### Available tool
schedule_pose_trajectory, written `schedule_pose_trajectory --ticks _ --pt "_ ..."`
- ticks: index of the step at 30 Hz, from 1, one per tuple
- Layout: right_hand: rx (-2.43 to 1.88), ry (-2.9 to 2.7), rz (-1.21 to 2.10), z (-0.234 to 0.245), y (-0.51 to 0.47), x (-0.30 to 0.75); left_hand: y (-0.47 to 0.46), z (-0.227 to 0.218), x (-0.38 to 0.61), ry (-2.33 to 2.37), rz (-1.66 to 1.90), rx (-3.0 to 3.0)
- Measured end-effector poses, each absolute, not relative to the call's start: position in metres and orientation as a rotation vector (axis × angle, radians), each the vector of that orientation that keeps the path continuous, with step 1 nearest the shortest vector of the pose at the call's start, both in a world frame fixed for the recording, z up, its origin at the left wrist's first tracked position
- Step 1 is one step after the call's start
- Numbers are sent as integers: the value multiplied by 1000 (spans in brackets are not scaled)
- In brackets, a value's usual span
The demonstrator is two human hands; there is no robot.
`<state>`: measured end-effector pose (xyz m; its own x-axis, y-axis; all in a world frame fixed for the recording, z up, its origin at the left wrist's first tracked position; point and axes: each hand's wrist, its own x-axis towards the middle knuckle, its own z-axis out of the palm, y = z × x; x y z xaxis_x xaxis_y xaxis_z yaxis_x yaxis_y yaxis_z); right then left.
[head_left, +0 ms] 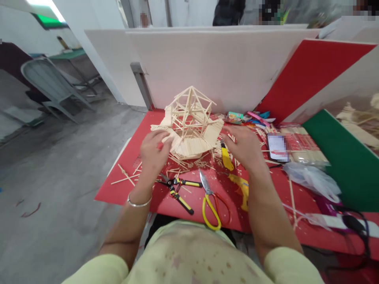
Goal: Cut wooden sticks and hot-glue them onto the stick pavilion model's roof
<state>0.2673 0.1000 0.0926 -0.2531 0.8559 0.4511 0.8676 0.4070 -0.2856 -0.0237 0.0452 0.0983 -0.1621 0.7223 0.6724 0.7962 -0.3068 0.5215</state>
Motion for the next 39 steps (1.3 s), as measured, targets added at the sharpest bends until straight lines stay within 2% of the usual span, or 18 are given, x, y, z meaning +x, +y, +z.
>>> schedule_pose_trajectory --ticks 4,7,10,22,39 --pt "-1675 -2048 228 69 31 263 14 60 -34 -2008 -1558 -1919" --pt "-1919 -2226 399 50 20 244 6 30 -32 -2158 -1375 -2174" --pt "-2042 -2332 386 30 44 227 5 14 -23 -2203 -1143 -2444" --pt "-2134 -2392 238 -13 125 224 12 9 -18 -2332 -1029 -2576" --pt "-1835 -2653 248 0 128 239 50 -19 28 -1982 -824 -2783"
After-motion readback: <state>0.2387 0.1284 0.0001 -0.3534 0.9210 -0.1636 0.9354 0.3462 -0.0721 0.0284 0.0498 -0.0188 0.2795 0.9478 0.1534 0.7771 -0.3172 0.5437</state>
